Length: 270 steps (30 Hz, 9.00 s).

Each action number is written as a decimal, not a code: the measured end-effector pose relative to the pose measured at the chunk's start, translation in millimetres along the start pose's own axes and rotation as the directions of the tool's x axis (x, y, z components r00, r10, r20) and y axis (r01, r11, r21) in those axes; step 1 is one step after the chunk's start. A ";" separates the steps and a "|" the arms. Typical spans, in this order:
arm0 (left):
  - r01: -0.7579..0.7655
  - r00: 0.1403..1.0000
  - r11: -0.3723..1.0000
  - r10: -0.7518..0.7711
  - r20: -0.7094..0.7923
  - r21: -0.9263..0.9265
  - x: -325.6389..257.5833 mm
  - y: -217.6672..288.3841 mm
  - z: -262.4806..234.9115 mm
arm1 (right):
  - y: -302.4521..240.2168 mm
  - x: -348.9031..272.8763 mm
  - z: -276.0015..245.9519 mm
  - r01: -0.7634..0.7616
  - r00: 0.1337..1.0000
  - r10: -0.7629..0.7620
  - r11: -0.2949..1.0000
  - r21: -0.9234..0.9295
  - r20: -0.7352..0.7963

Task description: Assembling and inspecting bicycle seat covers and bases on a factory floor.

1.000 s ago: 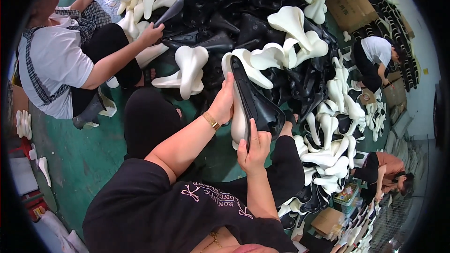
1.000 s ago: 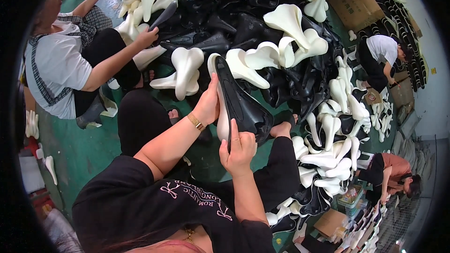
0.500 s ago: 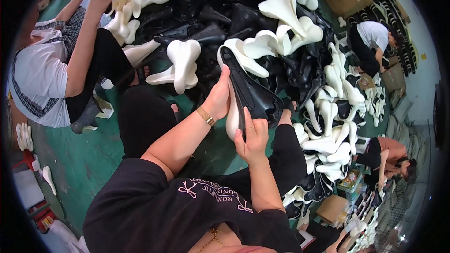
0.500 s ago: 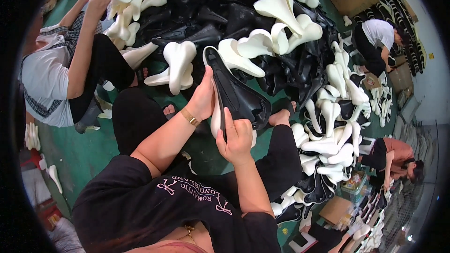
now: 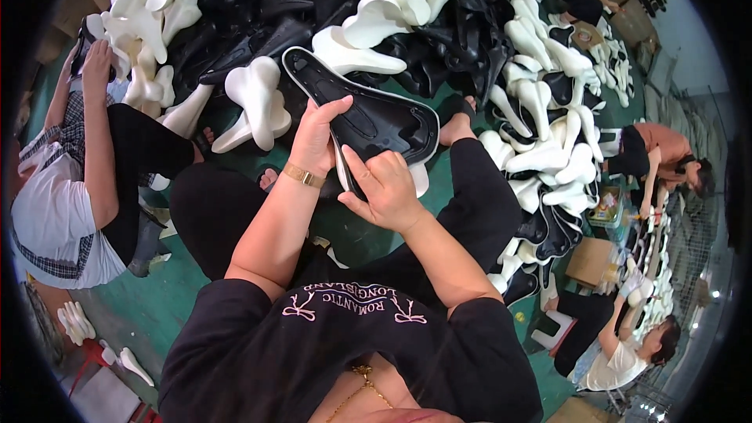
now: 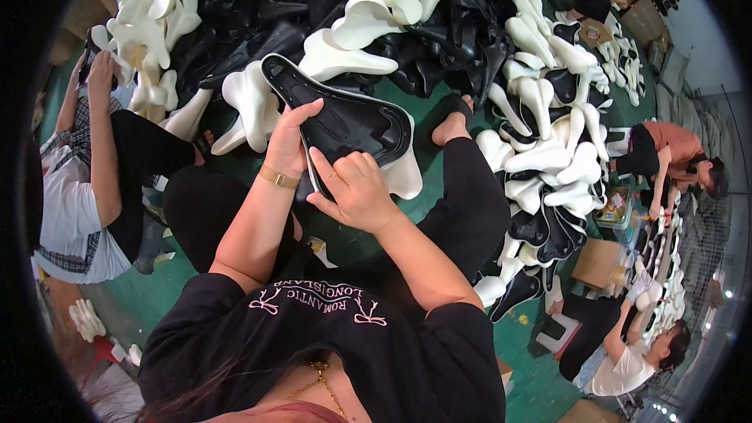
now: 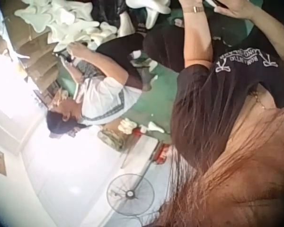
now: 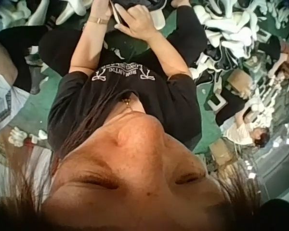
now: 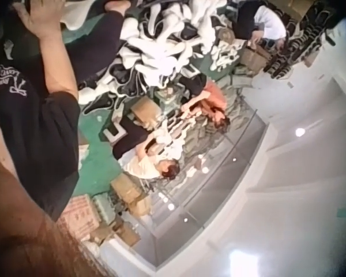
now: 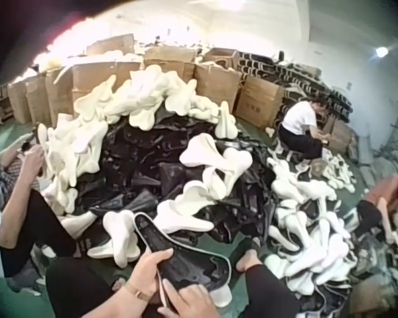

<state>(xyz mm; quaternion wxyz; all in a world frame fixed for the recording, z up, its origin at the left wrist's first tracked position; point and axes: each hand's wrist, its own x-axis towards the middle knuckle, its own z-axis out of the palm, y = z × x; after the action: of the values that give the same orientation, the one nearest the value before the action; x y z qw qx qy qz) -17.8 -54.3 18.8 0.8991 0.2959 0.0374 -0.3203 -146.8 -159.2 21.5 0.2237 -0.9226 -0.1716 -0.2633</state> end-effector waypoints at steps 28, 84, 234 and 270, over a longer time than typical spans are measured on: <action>0.505 0.267 0.197 0.890 -0.369 0.840 63.3 6.1 -191.5 | 305.3 -8.3 -179.7 -0.100 0.173 0.980 0.117 0.988 -0.098; 0.173 0.970 0.963 -0.131 -0.204 0.206 -25.5 12.2 -11.6 | 25.4 -18.3 -67.8 -0.447 0.805 0.563 0.782 0.435 -0.185; 0.137 0.990 0.981 -0.132 -0.047 0.138 -8.2 3.9 -18.3 | 31.2 5.7 -7.2 -0.382 0.847 0.347 0.924 -0.006 -0.401; -0.165 0.921 -0.199 0.319 0.223 0.966 257.4 -15.1 -49.2 | 356.5 7.8 0.1 -0.704 0.311 0.874 -0.053 0.708 0.374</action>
<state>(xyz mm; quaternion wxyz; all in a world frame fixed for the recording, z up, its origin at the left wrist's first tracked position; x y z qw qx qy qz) 183.0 -178.8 -95.4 0.4049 0.8847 -0.2273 -0.0423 14.3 -457.5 -89.1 0.7250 -0.6046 0.3235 -0.0644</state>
